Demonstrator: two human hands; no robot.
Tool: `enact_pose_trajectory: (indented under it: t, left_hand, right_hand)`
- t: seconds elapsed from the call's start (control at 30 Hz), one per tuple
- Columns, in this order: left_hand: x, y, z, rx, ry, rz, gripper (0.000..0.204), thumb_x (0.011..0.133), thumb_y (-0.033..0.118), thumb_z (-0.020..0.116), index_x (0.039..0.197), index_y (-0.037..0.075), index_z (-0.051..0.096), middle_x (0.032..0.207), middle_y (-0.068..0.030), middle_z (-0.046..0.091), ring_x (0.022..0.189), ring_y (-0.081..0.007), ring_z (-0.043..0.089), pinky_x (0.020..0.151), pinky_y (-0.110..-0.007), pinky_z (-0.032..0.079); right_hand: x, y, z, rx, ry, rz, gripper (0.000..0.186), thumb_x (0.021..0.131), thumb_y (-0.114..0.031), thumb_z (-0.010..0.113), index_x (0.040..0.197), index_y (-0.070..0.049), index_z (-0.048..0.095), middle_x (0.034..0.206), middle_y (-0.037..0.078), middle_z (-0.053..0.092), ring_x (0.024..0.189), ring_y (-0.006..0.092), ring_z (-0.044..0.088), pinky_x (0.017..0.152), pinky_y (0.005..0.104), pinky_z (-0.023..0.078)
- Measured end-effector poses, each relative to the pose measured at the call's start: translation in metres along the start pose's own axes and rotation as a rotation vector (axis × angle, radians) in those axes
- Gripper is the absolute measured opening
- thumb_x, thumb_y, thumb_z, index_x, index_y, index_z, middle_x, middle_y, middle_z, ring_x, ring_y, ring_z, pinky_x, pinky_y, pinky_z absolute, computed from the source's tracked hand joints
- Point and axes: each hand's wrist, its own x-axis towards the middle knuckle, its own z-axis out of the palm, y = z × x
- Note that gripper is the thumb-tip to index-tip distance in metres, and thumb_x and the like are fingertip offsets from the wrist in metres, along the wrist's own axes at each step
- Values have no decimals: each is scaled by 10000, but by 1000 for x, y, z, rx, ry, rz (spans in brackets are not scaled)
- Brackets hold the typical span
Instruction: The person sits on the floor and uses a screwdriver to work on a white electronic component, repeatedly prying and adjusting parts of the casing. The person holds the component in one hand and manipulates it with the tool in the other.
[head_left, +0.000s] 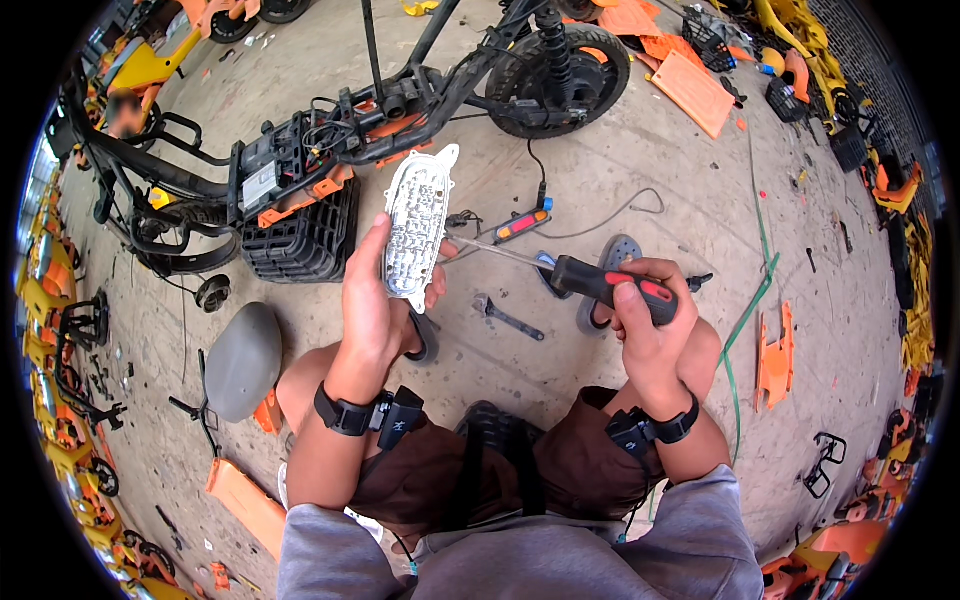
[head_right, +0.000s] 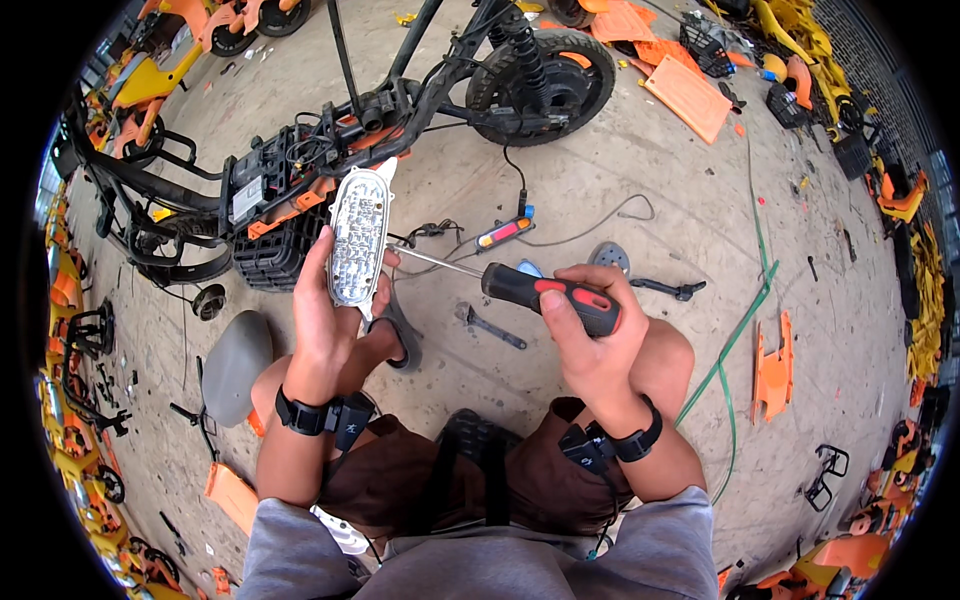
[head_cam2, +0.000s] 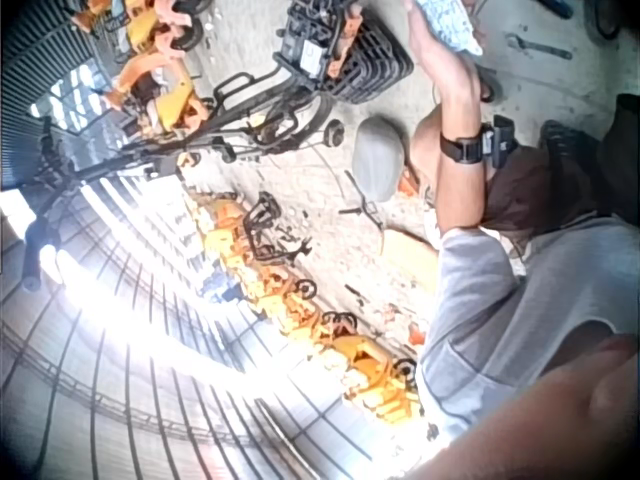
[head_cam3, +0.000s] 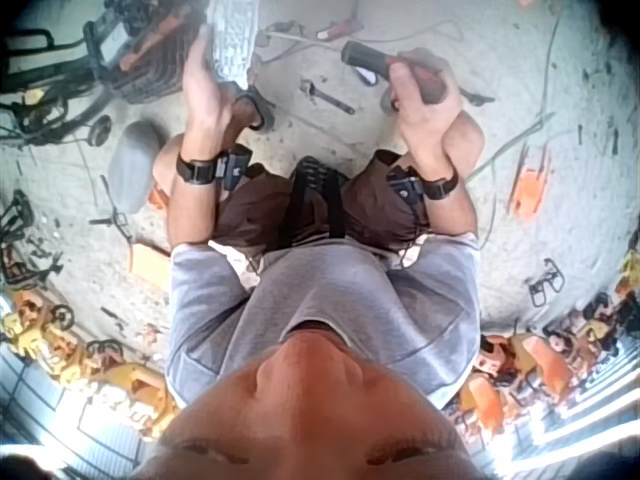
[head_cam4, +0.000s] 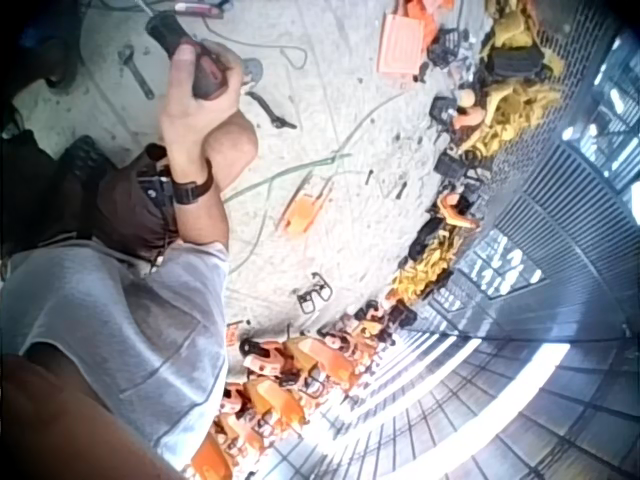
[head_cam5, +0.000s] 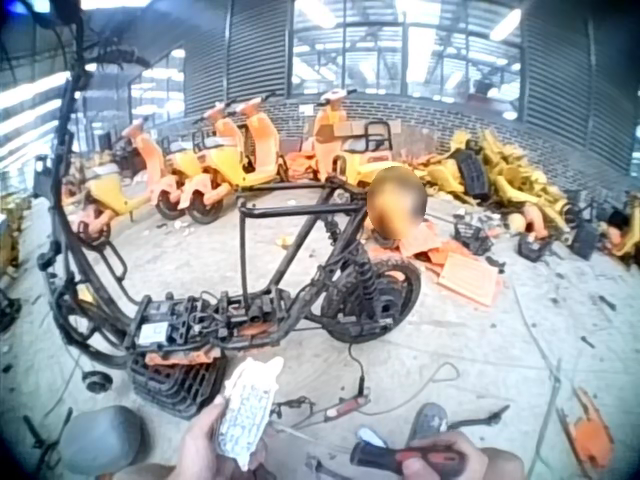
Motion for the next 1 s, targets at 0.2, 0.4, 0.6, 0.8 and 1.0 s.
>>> enact_pose_trajectory:
  t: [0.2, 0.4, 0.6, 0.8, 1.0]
  left_hand:
    - [2, -3, -3, 28, -34, 31, 497, 1079, 380, 349, 1184, -39, 594, 911, -173, 706, 600, -163, 628, 491, -261, 474]
    - [0, -6, 4, 211, -3, 95, 435, 1068, 363, 419, 1178, -17, 599, 948, -132, 706, 648, -135, 631, 507, -238, 465]
    - [2, -10, 5, 274, 8, 81, 443, 1067, 368, 424, 1213, -14, 596, 975, -123, 707, 666, -138, 632, 511, -241, 465]
    - [-1, -8, 7, 297, 15, 64, 426, 1063, 341, 439, 1218, -22, 597, 963, -117, 706, 683, -143, 642, 541, -247, 465]
    - [-2, -5, 7, 303, 27, 45, 420, 1061, 345, 448, 1212, -15, 601, 943, -113, 706, 680, -139, 649, 534, -242, 468]
  right_hand:
    - [-1, 13, 3, -11, 15, -199, 306, 794, -111, 816, 1018, 15, 650, 860, 66, 692, 628, 81, 591, 585, 210, 471]
    - [2, 10, -2, -374, -86, -637, 370, 681, -93, 865, 984, -10, 670, 796, 75, 707, 673, 136, 674, 605, 240, 521]
    - [4, 10, -1, -322, -98, -551, 393, 692, -94, 871, 1011, -17, 654, 778, 63, 702, 648, 117, 667, 592, 230, 508]
    - [3, 11, 1, -276, -114, -446, 348, 749, -92, 840, 1027, -23, 644, 746, 45, 701, 649, 79, 656, 585, 205, 489]
    - [3, 10, 2, -262, -119, -391, 352, 764, -102, 836, 1046, -20, 641, 752, 53, 715, 656, 75, 662, 581, 197, 484]
